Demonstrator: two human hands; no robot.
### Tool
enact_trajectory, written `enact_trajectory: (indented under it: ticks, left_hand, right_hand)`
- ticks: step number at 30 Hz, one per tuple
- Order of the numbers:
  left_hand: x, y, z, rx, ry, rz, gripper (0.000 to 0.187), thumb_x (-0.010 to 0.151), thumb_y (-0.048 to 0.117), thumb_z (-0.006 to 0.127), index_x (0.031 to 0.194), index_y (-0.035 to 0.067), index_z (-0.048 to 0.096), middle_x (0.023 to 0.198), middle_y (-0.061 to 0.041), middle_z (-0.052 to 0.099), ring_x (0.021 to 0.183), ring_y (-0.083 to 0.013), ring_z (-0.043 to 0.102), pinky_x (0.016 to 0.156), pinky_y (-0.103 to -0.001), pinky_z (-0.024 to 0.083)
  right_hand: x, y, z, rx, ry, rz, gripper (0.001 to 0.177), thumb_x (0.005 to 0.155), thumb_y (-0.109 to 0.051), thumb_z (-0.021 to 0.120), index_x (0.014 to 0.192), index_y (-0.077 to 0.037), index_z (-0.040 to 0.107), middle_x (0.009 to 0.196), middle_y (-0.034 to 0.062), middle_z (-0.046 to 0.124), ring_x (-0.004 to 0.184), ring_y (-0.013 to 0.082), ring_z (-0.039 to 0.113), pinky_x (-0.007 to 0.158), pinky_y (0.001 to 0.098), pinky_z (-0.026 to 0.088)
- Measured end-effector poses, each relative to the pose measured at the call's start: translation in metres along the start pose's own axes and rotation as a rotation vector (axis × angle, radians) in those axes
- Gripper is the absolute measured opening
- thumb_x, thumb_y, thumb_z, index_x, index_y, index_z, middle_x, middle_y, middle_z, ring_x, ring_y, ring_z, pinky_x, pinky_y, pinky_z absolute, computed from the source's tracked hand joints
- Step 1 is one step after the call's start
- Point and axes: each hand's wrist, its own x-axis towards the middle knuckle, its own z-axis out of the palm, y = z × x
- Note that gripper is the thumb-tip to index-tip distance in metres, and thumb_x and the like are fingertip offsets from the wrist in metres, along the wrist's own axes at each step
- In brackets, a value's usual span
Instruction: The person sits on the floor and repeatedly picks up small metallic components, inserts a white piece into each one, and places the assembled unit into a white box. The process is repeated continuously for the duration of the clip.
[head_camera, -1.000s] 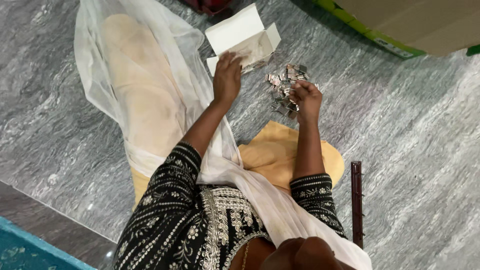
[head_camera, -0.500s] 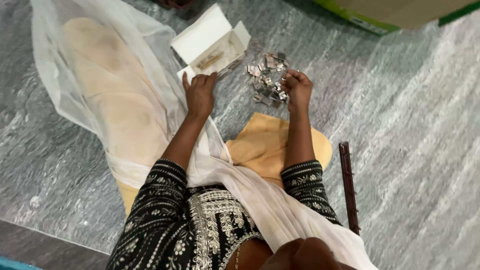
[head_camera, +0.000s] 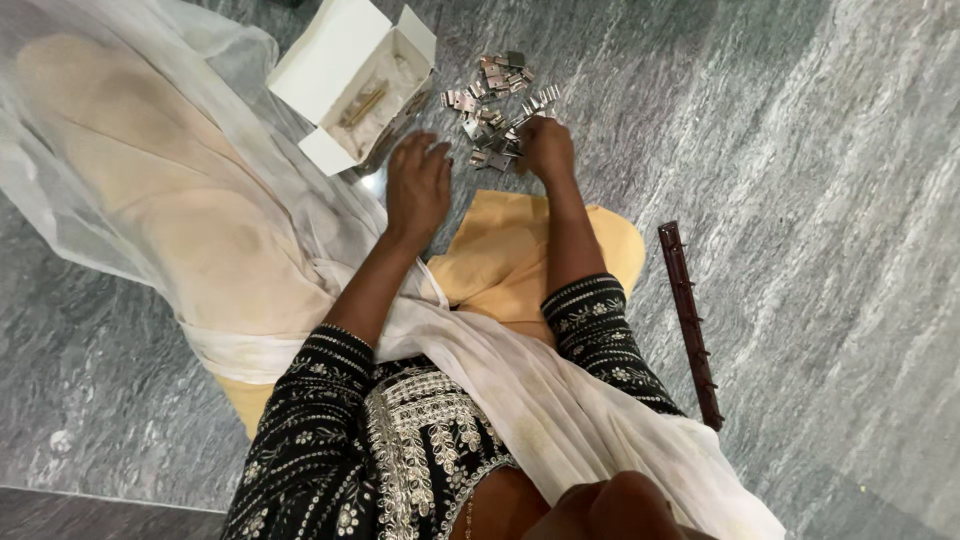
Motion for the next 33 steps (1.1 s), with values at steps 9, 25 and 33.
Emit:
enact_trajectory:
  ticks: [9, 25, 33]
  left_hand:
    - [-0.023, -0.018, 0.023, -0.058, -0.09, -0.056, 0.021, 0.094, 0.007, 0.071, 0.114, 0.001, 0.07, 0.122, -0.019, 0.064, 0.122, -0.0393, 0.057, 0.106, -0.048, 0.045]
    - [-0.012, -0.007, 0.006, -0.527, -0.054, -0.293, 0.029, 0.101, 0.011, 0.064, 0.129, 0.003, 0.066, 0.111, -0.018, 0.073, 0.101, -0.0327, 0.073, 0.085, -0.039, 0.056]
    - [-0.013, -0.004, 0.004, -0.46, 0.022, -0.307, 0.018, 0.096, 0.011, 0.071, 0.113, 0.005, 0.074, 0.104, -0.015, 0.076, 0.093, -0.0284, 0.076, 0.082, -0.036, 0.058]
  right_hand:
    - [-0.003, -0.015, 0.04, -0.211, -0.029, -0.068, 0.025, 0.081, -0.023, 0.078, 0.101, -0.01, 0.075, 0.116, 0.0213, 0.067, 0.093, 0.0413, 0.07, 0.079, 0.051, 0.057]
    - [-0.082, -0.08, -0.023, 0.518, 0.085, -0.253, 0.033, 0.083, -0.009, 0.087, 0.113, -0.004, 0.074, 0.097, 0.0084, 0.067, 0.071, 0.0154, 0.059, 0.064, 0.0295, 0.05]
    - [-0.1, -0.088, 0.006, 0.888, 0.054, -0.242, 0.033, 0.091, 0.0, 0.079, 0.121, -0.003, 0.067, 0.095, -0.0006, 0.065, 0.083, 0.006, 0.059, 0.074, 0.0225, 0.052]
